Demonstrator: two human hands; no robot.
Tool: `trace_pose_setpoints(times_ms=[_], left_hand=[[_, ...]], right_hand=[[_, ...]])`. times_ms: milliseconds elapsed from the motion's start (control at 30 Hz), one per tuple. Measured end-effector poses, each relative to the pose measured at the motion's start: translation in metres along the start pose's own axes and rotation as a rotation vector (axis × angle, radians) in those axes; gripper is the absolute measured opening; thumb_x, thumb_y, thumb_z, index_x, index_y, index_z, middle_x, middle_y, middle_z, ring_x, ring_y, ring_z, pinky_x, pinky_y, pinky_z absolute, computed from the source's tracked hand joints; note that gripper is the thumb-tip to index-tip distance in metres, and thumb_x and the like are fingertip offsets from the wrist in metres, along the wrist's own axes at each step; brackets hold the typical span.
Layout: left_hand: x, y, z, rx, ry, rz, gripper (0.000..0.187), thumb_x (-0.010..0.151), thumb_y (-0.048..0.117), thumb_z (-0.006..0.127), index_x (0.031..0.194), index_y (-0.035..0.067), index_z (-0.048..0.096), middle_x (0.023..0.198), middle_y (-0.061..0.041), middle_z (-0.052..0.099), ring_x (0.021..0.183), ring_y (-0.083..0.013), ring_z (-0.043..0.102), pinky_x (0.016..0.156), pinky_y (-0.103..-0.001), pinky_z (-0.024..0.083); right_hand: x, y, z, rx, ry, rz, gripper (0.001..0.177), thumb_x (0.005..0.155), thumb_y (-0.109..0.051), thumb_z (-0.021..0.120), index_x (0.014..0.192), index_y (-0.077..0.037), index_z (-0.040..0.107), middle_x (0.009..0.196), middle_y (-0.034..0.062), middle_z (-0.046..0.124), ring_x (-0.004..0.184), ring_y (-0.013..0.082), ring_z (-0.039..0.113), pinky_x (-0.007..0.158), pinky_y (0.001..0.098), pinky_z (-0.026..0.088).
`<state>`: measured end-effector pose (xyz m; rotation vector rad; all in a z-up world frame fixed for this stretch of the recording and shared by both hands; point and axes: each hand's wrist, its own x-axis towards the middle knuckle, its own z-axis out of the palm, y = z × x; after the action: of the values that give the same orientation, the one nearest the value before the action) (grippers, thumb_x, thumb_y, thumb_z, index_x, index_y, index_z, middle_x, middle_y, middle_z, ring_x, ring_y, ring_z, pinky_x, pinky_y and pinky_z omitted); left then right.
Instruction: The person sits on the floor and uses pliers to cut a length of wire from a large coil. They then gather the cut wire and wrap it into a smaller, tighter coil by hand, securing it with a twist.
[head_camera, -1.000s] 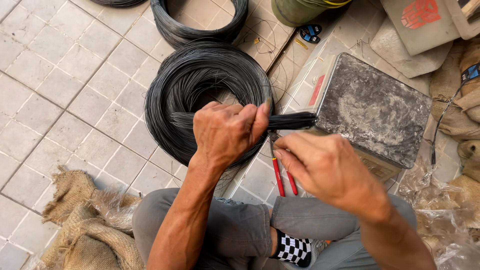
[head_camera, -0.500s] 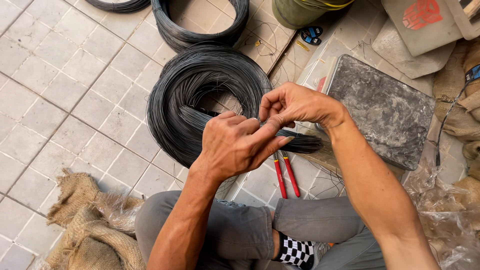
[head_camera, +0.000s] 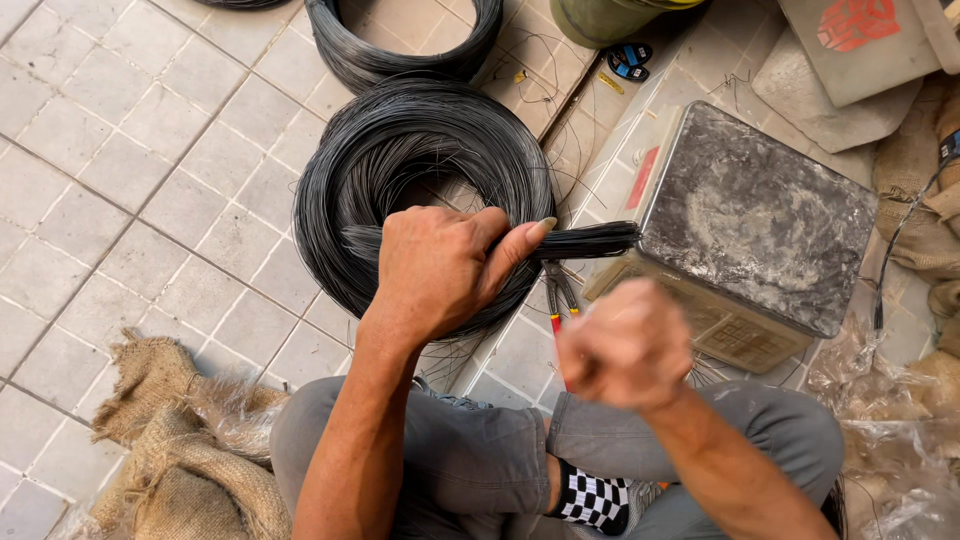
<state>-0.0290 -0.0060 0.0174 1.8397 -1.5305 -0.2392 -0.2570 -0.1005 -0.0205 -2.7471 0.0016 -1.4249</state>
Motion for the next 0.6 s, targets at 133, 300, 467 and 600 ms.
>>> trace_pose_setpoints(times_ms=[133, 300, 467, 600], left_hand=[[-0.001, 0.002, 0.003, 0.040, 0.019, -0.002, 0.056, 0.109, 0.055, 0.055, 0.072, 0.015, 0.065, 0.053, -0.014, 0.063, 0.059, -0.0431, 0.072, 0.055, -0.053, 0.054], [0.001, -0.003, 0.004, 0.025, -0.020, -0.045, 0.058, 0.108, 0.059, 0.051, 0.074, 0.015, 0.067, 0.056, -0.014, 0.066, 0.062, -0.0446, 0.073, 0.057, -0.055, 0.055], [-0.002, 0.005, -0.001, 0.010, 0.063, 0.066, 0.042, 0.111, 0.047, 0.050, 0.088, 0.015, 0.062, 0.058, -0.013, 0.065, 0.061, -0.0397, 0.073, 0.061, -0.050, 0.058], [0.000, 0.003, 0.016, -0.022, 0.116, 0.137, 0.024, 0.113, 0.041, 0.043, 0.117, 0.021, 0.056, 0.058, -0.003, 0.062, 0.062, -0.0287, 0.075, 0.068, -0.042, 0.061]], right_hand=[[0.015, -0.037, 0.037, 0.004, -0.051, 0.351, 0.020, 0.092, -0.030, 0.080, 0.101, -0.012, 0.080, 0.096, 0.0032, 0.072, 0.077, 0.0217, 0.072, 0.069, 0.0402, 0.060], [0.014, -0.042, 0.046, 0.381, -0.345, 0.793, 0.024, 0.096, -0.025, 0.080, 0.098, -0.003, 0.071, 0.077, 0.0138, 0.074, 0.074, 0.0372, 0.077, 0.064, 0.0455, 0.061], [0.070, -0.026, -0.001, 0.085, -0.389, 0.574, 0.013, 0.106, -0.020, 0.068, 0.098, -0.013, 0.075, 0.068, 0.0039, 0.063, 0.064, 0.0298, 0.070, 0.058, 0.0404, 0.056], [0.099, 0.019, -0.014, -0.157, -0.483, 0.227, 0.019, 0.109, -0.031, 0.072, 0.097, -0.015, 0.075, 0.079, 0.0010, 0.058, 0.083, 0.0266, 0.063, 0.082, 0.0431, 0.050]])
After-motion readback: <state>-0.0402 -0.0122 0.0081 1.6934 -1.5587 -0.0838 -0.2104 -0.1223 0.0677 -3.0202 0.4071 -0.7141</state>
